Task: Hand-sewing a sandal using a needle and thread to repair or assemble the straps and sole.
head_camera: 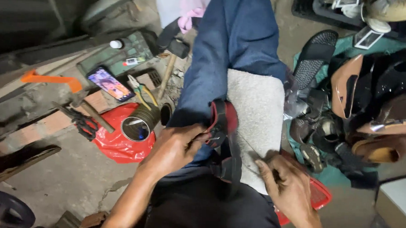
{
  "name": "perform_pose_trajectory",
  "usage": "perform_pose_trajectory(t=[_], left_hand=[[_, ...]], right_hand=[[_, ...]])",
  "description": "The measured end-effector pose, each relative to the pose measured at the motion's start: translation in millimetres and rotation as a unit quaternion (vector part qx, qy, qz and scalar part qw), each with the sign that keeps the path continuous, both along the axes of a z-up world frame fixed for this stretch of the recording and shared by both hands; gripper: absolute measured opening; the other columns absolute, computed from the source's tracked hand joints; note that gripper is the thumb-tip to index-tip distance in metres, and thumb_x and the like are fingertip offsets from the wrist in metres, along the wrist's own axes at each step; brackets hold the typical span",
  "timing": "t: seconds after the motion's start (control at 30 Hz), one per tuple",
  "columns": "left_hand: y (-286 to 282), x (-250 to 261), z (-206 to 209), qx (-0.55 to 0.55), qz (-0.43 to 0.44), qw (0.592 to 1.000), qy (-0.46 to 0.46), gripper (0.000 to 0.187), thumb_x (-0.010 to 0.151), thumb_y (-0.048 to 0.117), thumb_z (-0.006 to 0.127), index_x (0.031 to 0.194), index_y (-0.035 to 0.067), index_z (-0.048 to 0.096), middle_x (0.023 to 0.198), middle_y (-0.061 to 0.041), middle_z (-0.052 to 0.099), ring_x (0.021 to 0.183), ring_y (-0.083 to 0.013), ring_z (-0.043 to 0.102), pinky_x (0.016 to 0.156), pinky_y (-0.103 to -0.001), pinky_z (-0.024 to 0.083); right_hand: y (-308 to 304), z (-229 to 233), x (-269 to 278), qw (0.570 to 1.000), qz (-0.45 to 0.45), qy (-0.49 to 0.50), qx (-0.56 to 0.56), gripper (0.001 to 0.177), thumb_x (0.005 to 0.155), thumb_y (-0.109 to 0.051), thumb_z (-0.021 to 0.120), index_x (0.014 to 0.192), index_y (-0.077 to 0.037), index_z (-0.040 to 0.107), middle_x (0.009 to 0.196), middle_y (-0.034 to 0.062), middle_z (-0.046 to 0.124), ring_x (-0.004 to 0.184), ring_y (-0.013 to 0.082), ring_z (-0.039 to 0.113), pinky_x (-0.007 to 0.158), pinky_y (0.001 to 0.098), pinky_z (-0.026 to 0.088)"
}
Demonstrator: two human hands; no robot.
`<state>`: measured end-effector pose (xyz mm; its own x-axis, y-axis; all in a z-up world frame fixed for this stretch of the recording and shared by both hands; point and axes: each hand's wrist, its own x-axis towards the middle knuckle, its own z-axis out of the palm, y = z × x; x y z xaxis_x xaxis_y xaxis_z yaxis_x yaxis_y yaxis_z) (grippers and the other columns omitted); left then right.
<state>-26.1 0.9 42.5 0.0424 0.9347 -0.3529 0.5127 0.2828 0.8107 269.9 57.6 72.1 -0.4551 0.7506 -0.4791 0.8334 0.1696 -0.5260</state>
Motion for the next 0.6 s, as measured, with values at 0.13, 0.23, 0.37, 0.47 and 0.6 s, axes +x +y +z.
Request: perform_pose_trajectory(t=[0.13, 0.23, 0.37, 0.47, 0.6], left_hand=[[7, -2, -4, -0.041, -0.020, 0.999, -0.006, 0.030, 0.092, 0.015, 0.066, 0.121, 0.011, 0.073, 0.122, -0.007, 0.076, 0.105, -0.0299, 0.074, 0.078, -0.042, 0.059], [26, -3, 2, -0.075, -0.054, 0.995, -0.048, 0.018, 0.095, 0.012, 0.061, 0.110, 0.012, 0.071, 0.102, 0.001, 0.081, 0.089, -0.0241, 0.077, 0.065, -0.038, 0.057], [29, 14, -14, -0.093, -0.091, 0.988, -0.078, 0.007, 0.094, 0.015, 0.062, 0.099, 0.011, 0.066, 0.091, -0.007, 0.077, 0.080, -0.0317, 0.074, 0.066, -0.042, 0.051], [24, 16, -19, -0.066, -0.069, 0.993, -0.069, 0.006, 0.093, 0.012, 0.062, 0.099, 0.010, 0.064, 0.089, -0.010, 0.076, 0.082, -0.0340, 0.073, 0.069, -0.043, 0.051], [9, 5, -6, 0.017, 0.110, 0.990, -0.091, 0.013, 0.097, 0.009, 0.068, 0.108, 0.007, 0.075, 0.105, -0.006, 0.077, 0.092, -0.0174, 0.076, 0.089, -0.028, 0.058]], right_hand=[[14, -7, 20, 0.990, 0.013, 0.117, 0.076, 0.048, 0.093, -0.019, 0.069, 0.058, -0.013, 0.037, 0.052, -0.0019, 0.037, 0.046, 0.0114, 0.030, 0.045, 0.0306, 0.026], [-3, -25, 97, 0.995, -0.005, 0.074, 0.063, 0.035, 0.091, -0.020, 0.072, 0.062, -0.012, 0.053, 0.055, -0.0009, 0.046, 0.052, 0.0146, 0.039, 0.054, 0.0316, 0.034], [-39, -50, 173, 0.968, -0.244, 0.033, -0.039, 0.024, 0.089, -0.009, 0.074, 0.078, -0.014, 0.054, 0.069, -0.0054, 0.049, 0.062, 0.0043, 0.041, 0.061, 0.0235, 0.038], [-43, -74, 174, 0.961, -0.271, 0.019, -0.058, 0.050, 0.091, -0.008, 0.071, 0.062, -0.014, 0.031, 0.065, -0.0059, 0.028, 0.063, 0.0072, 0.028, 0.058, 0.0277, 0.029], [-45, -101, 203, 0.904, -0.386, -0.105, -0.151, 0.015, 0.103, -0.023, 0.068, 0.095, -0.011, 0.075, 0.078, -0.0001, 0.063, 0.077, 0.0097, 0.053, 0.072, 0.0281, 0.041]])
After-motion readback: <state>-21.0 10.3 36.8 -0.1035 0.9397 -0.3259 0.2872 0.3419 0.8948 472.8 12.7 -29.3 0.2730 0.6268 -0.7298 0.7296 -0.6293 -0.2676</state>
